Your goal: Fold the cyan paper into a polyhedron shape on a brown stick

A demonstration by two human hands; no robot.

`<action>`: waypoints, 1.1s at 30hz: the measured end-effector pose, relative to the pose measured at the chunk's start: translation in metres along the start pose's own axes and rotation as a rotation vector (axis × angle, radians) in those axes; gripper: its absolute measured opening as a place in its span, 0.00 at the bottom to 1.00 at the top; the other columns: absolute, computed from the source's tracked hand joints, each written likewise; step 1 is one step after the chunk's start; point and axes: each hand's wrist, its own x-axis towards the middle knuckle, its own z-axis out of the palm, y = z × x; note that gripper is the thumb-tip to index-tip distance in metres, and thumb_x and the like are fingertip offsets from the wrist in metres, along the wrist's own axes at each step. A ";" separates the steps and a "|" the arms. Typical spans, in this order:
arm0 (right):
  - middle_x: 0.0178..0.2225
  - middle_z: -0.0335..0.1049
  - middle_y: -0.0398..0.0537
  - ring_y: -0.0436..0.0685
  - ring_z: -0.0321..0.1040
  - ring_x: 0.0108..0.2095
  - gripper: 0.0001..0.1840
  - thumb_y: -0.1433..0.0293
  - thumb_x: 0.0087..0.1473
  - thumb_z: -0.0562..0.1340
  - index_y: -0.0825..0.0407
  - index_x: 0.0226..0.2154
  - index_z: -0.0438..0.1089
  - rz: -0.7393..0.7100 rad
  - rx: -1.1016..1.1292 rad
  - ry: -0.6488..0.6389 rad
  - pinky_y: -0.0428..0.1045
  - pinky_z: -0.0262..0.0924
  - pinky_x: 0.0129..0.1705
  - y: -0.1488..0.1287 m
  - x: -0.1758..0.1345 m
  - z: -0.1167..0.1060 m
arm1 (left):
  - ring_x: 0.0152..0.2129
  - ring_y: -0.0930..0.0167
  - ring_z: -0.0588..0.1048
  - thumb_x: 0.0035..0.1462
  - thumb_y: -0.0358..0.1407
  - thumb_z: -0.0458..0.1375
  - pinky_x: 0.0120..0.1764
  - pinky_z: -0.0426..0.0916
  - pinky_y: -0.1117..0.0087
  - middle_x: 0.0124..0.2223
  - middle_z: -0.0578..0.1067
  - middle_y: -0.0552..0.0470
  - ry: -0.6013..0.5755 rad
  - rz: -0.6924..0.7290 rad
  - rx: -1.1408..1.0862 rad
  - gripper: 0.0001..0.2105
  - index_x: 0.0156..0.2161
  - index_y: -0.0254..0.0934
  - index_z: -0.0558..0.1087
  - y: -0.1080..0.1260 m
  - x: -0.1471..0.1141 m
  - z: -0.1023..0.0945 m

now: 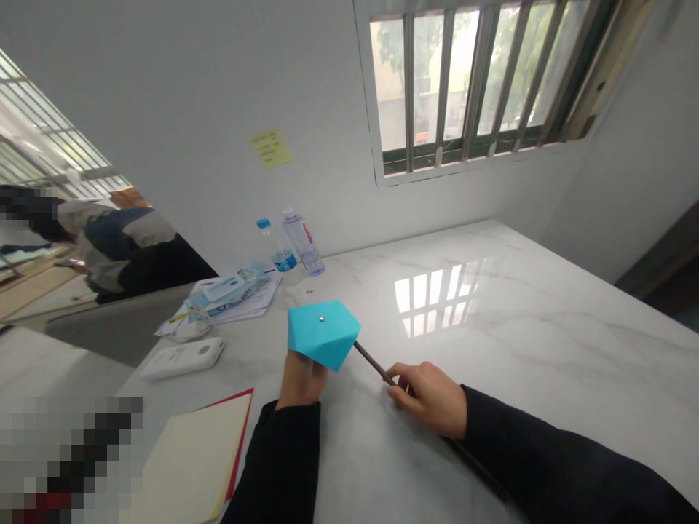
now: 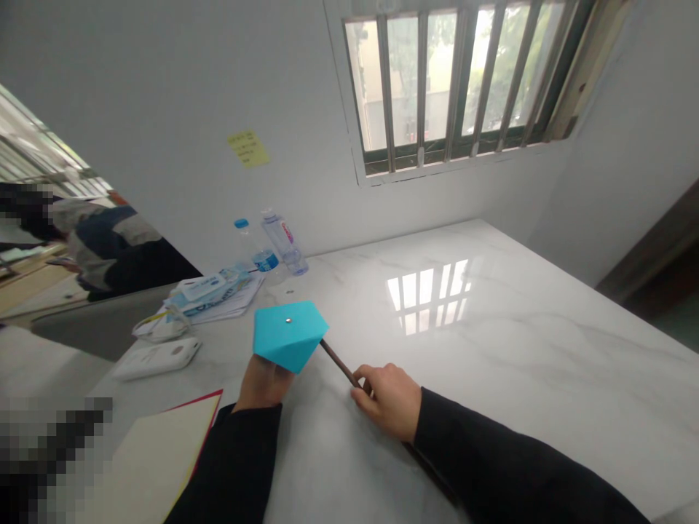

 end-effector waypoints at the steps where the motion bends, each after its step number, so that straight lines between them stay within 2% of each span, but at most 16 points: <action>1: 0.34 0.81 0.48 0.57 0.76 0.32 0.13 0.66 0.62 0.60 0.49 0.47 0.75 -0.010 -0.025 0.032 0.51 0.61 0.38 0.002 0.001 -0.002 | 0.48 0.62 0.76 0.67 0.41 0.59 0.49 0.75 0.54 0.57 0.73 0.43 0.006 0.000 0.019 0.17 0.57 0.38 0.71 0.002 -0.002 0.000; 3: 0.38 0.81 0.49 0.58 0.75 0.34 0.14 0.66 0.60 0.61 0.49 0.47 0.76 -0.036 -0.070 0.123 0.52 0.61 0.39 0.007 0.004 -0.008 | 0.47 0.62 0.77 0.66 0.40 0.60 0.47 0.75 0.55 0.55 0.74 0.44 -0.008 0.004 0.076 0.16 0.56 0.36 0.72 0.001 -0.007 0.002; 5: 0.35 0.80 0.48 0.57 0.73 0.32 0.10 0.66 0.60 0.61 0.49 0.41 0.78 -0.069 -0.076 0.246 0.52 0.61 0.39 0.010 0.007 -0.019 | 0.42 0.63 0.78 0.61 0.35 0.65 0.44 0.76 0.61 0.48 0.78 0.46 -0.029 0.009 0.128 0.12 0.48 0.34 0.76 -0.003 -0.012 0.008; 7: 0.31 0.78 0.46 0.55 0.71 0.30 0.09 0.65 0.61 0.62 0.49 0.36 0.78 -0.088 0.038 0.362 0.51 0.62 0.35 0.012 0.011 -0.031 | 0.35 0.64 0.78 0.53 0.28 0.69 0.38 0.74 0.67 0.37 0.80 0.49 -0.055 0.018 0.176 0.06 0.37 0.35 0.79 -0.007 -0.017 0.017; 9: 0.31 0.78 0.47 0.56 0.72 0.31 0.10 0.62 0.60 0.63 0.49 0.36 0.79 -0.087 0.246 0.403 0.50 0.63 0.32 0.012 0.014 -0.038 | 0.30 0.66 0.77 0.48 0.24 0.71 0.34 0.71 0.71 0.30 0.79 0.52 -0.085 0.027 0.222 0.07 0.32 0.36 0.79 -0.011 -0.024 0.029; 13: 0.36 0.80 0.51 0.57 0.74 0.35 0.15 0.58 0.54 0.70 0.52 0.39 0.80 -0.094 0.661 0.334 0.51 0.68 0.34 0.011 0.019 -0.035 | 0.25 0.71 0.72 0.41 0.18 0.70 0.31 0.66 0.75 0.27 0.77 0.56 -0.176 0.060 0.365 0.12 0.29 0.35 0.79 -0.015 -0.046 0.052; 16: 0.38 0.80 0.51 0.57 0.76 0.37 0.19 0.59 0.49 0.74 0.53 0.40 0.79 -0.094 0.894 0.254 0.53 0.70 0.40 0.012 0.021 -0.026 | 0.27 0.70 0.72 0.40 0.17 0.69 0.32 0.64 0.75 0.28 0.77 0.57 -0.302 0.150 0.667 0.14 0.31 0.37 0.80 -0.018 -0.062 0.064; 19: 0.38 0.80 0.51 0.57 0.77 0.37 0.22 0.59 0.47 0.75 0.54 0.41 0.77 -0.057 1.047 0.164 0.55 0.70 0.45 0.014 0.022 -0.021 | 0.29 0.68 0.71 0.40 0.17 0.69 0.34 0.63 0.75 0.29 0.78 0.55 -0.316 0.197 0.741 0.14 0.31 0.37 0.82 -0.021 -0.070 0.069; 21: 0.38 0.80 0.50 0.57 0.77 0.37 0.23 0.59 0.46 0.76 0.54 0.41 0.77 -0.034 1.109 0.137 0.55 0.70 0.46 0.015 0.022 -0.019 | 0.30 0.68 0.70 0.42 0.18 0.69 0.36 0.63 0.74 0.29 0.77 0.53 -0.287 0.211 0.674 0.13 0.30 0.37 0.82 -0.022 -0.072 0.070; 24: 0.37 0.80 0.49 0.56 0.76 0.35 0.25 0.61 0.41 0.78 0.54 0.40 0.77 -0.006 1.142 0.137 0.52 0.70 0.41 0.017 0.023 -0.019 | 0.32 0.66 0.70 0.45 0.19 0.69 0.39 0.62 0.73 0.31 0.78 0.51 -0.260 0.267 0.632 0.11 0.30 0.38 0.83 -0.024 -0.071 0.068; 26: 0.36 0.80 0.49 0.55 0.76 0.34 0.25 0.62 0.41 0.79 0.55 0.40 0.77 0.016 1.150 0.142 0.50 0.69 0.38 0.018 0.023 -0.019 | 0.34 0.65 0.70 0.46 0.20 0.69 0.41 0.62 0.72 0.32 0.78 0.50 -0.285 0.334 0.707 0.11 0.31 0.40 0.83 -0.024 -0.070 0.066; 29: 0.36 0.80 0.50 0.55 0.77 0.34 0.25 0.60 0.43 0.78 0.55 0.41 0.78 0.035 1.160 0.128 0.50 0.69 0.40 0.018 0.022 -0.022 | 0.36 0.63 0.71 0.48 0.21 0.68 0.44 0.63 0.70 0.34 0.79 0.50 -0.335 0.419 0.834 0.12 0.32 0.42 0.83 -0.024 -0.069 0.064; 33: 0.37 0.81 0.51 0.55 0.77 0.34 0.24 0.62 0.43 0.78 0.55 0.42 0.79 0.045 1.174 0.099 0.52 0.70 0.42 0.017 0.021 -0.024 | 0.38 0.61 0.71 0.49 0.22 0.68 0.47 0.62 0.67 0.36 0.80 0.49 -0.350 0.453 0.897 0.12 0.32 0.44 0.83 -0.025 -0.068 0.062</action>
